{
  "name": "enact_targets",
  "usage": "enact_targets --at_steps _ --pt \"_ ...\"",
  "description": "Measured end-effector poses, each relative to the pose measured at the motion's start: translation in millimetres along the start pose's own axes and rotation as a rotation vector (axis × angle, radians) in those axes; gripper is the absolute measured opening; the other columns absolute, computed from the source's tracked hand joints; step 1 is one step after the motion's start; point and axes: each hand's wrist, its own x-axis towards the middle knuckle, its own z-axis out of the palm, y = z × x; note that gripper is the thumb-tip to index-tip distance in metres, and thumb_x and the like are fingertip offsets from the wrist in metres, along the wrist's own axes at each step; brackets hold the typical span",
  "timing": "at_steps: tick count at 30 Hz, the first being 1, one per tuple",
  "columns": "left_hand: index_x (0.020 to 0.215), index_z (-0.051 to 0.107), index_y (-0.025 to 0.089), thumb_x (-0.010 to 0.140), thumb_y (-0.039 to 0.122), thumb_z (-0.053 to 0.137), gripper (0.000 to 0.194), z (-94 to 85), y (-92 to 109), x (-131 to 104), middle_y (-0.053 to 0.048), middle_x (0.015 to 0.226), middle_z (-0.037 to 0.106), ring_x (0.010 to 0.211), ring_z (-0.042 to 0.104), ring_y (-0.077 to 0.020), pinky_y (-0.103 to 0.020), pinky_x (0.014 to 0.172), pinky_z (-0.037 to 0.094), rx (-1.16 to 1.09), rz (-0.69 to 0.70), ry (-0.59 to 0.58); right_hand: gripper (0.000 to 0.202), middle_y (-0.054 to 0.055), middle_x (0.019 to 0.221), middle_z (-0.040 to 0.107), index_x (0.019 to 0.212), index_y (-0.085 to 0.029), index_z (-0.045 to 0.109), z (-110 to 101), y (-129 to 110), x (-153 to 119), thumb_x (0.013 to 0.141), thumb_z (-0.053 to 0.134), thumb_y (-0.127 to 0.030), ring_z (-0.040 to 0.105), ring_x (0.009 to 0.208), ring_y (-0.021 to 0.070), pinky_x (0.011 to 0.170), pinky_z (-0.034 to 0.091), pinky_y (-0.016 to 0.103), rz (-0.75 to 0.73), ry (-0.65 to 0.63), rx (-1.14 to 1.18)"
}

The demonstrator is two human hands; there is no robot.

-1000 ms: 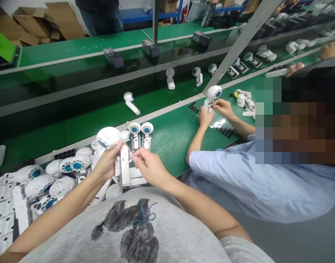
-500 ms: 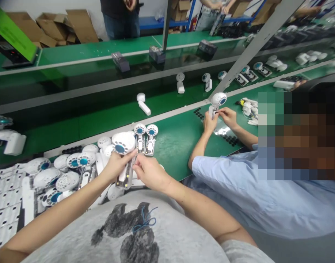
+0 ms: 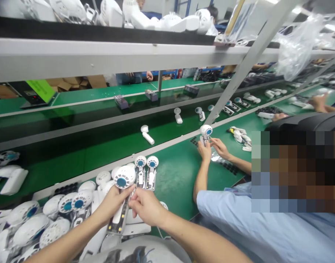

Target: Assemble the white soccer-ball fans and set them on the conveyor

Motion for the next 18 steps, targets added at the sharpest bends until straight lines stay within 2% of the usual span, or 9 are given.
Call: enact_targets --at_steps 4,8,10,12,15,18 --pt "0.1 0.062 0.011 0.073 0.043 0.061 0.042 -3.7 1.6 10.3 -0.012 0.107 0.065 0.101 0.057 -0.0274 -0.037 0.089 0.043 -0.082 -0.039 -0.052 0.013 -0.004 0.052 0.056 0.068 -0.018 0.045 -7.4 -4.7 7.1 0.08 0.049 -0.014 0.043 0.046 0.0086 0.049 0.033 0.019 0.009 -0.015 -0.043" --pt "0.11 0.057 0.012 0.075 0.042 0.06 0.046 -7.1 5.3 18.1 -0.011 0.099 0.067 0.094 0.06 -0.0256 -0.035 0.082 0.046 -0.183 -0.141 -0.181 0.011 -0.004 0.055 0.056 0.072 -0.019 0.046 -14.3 -11.8 20.3 0.083 0.049 -0.02 0.043 0.047 0.0088 0.05 0.034 0.02 0.049 -0.058 0.036" --pt "0.11 0.057 0.013 0.074 0.04 0.061 0.045 -14.1 4.8 27.4 -0.01 0.101 0.067 0.094 0.06 -0.0249 -0.035 0.083 0.046 -0.18 -0.163 -0.199 0.013 -0.005 0.053 0.053 0.071 -0.019 0.045 -20.0 -12.9 24.3 0.083 0.048 -0.022 0.041 0.047 0.0085 0.049 0.033 0.02 0.056 -0.059 0.071" --pt "0.107 0.058 0.014 0.072 0.036 0.064 0.041 -29.2 0.0 47.0 -0.009 0.107 0.064 0.1 0.057 -0.0251 -0.036 0.087 0.044 -0.102 -0.125 -0.104 0.015 -0.006 0.051 0.049 0.069 -0.019 0.044 -29.0 -11.0 22.6 0.081 0.05 -0.025 0.038 0.045 0.0078 0.047 0.03 0.02 0.074 -0.047 0.09" --pt "0.104 0.057 0.012 0.077 0.03 0.058 0.033 -63.7 -10.5 94.9 -0.01 0.114 0.06 0.108 0.052 -0.0255 -0.039 0.093 0.039 0.026 -0.078 0.151 0.021 -0.006 0.048 0.044 0.066 -0.019 0.045 -47.8 -3.9 16.2 0.078 0.054 -0.034 0.036 0.042 0.0076 0.042 0.027 0.02 0.13 0.057 0.107" --pt "0.104 0.054 0.008 0.084 0.024 0.052 0.026 -91.5 -13.4 143.5 -0.011 0.103 0.061 0.095 0.057 -0.0222 -0.04 0.084 0.045 0.073 -0.106 0.258 0.025 -0.003 0.049 0.047 0.066 -0.021 0.05 -73.7 1.0 36.7 0.073 0.059 -0.043 0.045 0.047 0.0127 0.041 0.032 0.024 0.103 0.22 0.066"
